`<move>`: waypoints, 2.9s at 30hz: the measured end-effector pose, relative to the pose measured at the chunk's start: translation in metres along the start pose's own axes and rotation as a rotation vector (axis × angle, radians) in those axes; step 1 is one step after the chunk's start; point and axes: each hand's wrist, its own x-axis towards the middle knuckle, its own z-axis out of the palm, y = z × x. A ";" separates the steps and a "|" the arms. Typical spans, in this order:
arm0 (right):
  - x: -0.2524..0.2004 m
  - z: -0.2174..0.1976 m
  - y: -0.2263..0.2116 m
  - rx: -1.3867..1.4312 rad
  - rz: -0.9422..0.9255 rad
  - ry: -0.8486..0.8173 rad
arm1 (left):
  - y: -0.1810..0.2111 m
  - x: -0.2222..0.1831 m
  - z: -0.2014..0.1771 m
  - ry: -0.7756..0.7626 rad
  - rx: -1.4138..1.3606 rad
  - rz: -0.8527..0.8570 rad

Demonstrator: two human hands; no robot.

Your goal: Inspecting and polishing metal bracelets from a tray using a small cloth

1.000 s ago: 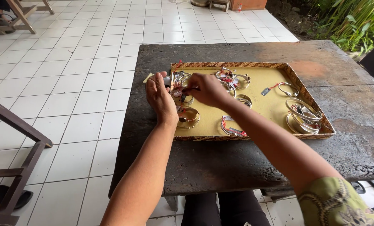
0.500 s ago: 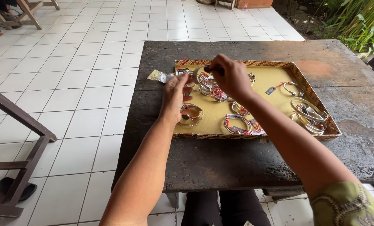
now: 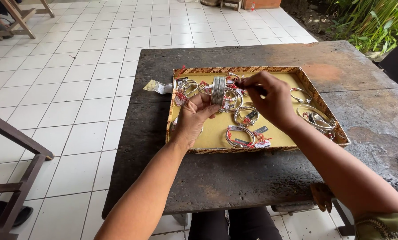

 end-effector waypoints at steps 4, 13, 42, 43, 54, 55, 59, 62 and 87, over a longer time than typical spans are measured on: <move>-0.013 0.002 0.007 0.236 0.206 0.074 | -0.003 -0.011 0.011 0.017 0.051 0.023; -0.026 0.015 -0.003 0.583 0.459 0.043 | 0.012 -0.029 0.043 0.055 0.046 -0.047; -0.036 0.025 -0.014 0.433 0.318 0.087 | 0.030 -0.044 0.056 0.098 0.084 -0.063; -0.039 0.028 -0.013 0.432 0.318 0.089 | 0.024 -0.043 0.056 0.095 0.084 -0.063; -0.016 0.034 -0.019 0.645 0.424 0.138 | 0.030 -0.055 0.067 -0.028 0.347 0.089; -0.020 0.035 -0.017 0.643 0.434 0.141 | 0.029 -0.055 0.067 -0.032 0.345 0.081; -0.041 0.043 -0.004 0.727 0.452 0.089 | 0.036 -0.049 0.064 0.020 0.318 0.079; -0.048 0.046 -0.004 0.772 0.443 0.045 | 0.041 -0.047 0.064 0.062 0.268 0.062; -0.034 0.014 -0.021 0.849 0.471 -0.160 | 0.039 -0.039 0.049 0.074 -0.291 -0.169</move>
